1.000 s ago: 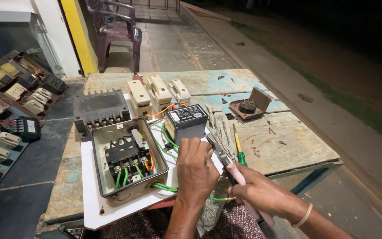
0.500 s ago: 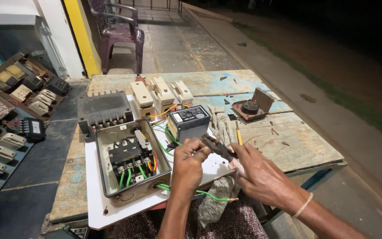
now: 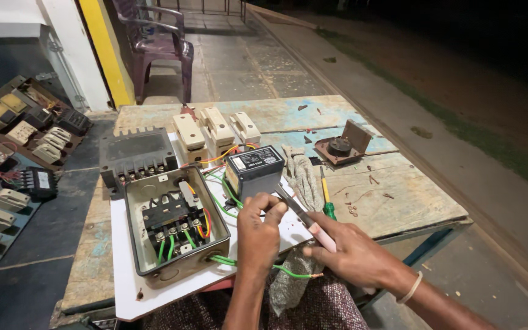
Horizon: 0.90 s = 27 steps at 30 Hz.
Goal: The person strips insulation from the ends of several wires using pliers and then connects them to the terminals of an electrical component using a screwdriver and by hand.
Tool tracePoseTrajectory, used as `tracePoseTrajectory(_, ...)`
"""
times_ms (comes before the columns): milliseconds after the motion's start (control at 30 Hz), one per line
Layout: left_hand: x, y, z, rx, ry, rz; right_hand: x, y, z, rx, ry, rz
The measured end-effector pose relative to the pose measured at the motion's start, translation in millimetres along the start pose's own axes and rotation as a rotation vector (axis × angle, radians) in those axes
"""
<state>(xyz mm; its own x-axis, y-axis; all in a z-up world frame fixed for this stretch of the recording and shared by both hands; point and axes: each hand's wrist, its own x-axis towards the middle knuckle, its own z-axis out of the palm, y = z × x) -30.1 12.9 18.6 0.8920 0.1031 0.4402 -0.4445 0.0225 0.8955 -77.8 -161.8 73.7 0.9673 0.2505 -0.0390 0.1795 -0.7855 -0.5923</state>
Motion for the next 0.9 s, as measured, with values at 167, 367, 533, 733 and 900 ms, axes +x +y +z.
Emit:
tracePoseTrajectory(167,3.1,3.0,-1.3,0.047,0.030,-0.066,11.5,2.1,3.0,0.649,-0.170,0.124)
tracePoseTrajectory(367,1.3,7.0,8.6,0.040,0.122,0.039,40.0,-36.7,2.9,0.710,-0.058,0.106)
tracePoseTrajectory(533,-7.3,10.2,13.3,0.176,0.424,-0.129,51.7,-57.3,-19.0,0.480,0.039,0.128)
tracePoseTrajectory(733,35.0,-17.8,7.1,-0.944,0.455,-0.836,36.4,-63.3,-33.1,0.171,-0.080,-0.133)
tracePoseTrajectory(900,64.6,-61.3,16.9,-1.035,0.566,-0.837,6.6,-73.7,-28.6,-0.212,-0.059,-0.259)
